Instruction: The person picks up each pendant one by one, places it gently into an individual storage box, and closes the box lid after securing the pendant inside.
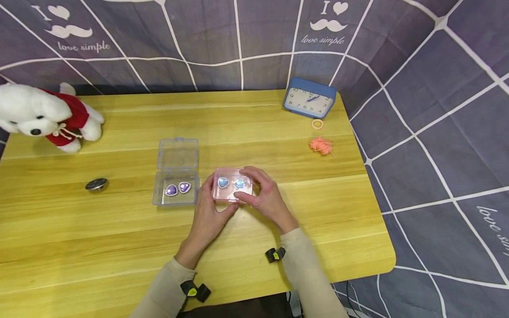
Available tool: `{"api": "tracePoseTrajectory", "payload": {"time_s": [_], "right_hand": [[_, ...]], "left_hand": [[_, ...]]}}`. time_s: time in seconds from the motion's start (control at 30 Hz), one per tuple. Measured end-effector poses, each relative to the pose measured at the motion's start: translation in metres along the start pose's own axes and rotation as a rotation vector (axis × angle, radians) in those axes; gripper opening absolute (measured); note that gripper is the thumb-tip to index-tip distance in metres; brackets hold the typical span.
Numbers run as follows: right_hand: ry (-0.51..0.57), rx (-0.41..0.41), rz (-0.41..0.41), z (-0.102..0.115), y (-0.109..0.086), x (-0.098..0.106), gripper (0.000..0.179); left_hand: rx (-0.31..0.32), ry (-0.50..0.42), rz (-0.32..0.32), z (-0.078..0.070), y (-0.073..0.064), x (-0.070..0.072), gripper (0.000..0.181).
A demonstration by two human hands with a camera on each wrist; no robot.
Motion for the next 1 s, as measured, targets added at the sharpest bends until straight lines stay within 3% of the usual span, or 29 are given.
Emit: {"api": "tracePoseTrajectory", "payload": {"time_s": [0.53,1.0], "right_hand": [[-0.022,0.096,0.022,0.009,0.004,0.000,0.067],[-0.047,0.057,0.114,0.008,0.012,-0.003,0.061]], "left_hand": [[-0.017,0.003,-0.014,0.000,-0.001,0.001,0.108],[0.002,0.018,-0.031,-0.002,-0.001,-0.001,0.111]]}}
Point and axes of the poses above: each hand's wrist, its own y-axis towards the middle knuckle, its own x-axis out of the back of the hand, z = x × y, the point moved 10 cm from there along y, towards the middle knuckle, and after that the axes turned 6 degrees about -z, right-handed, at the moved point
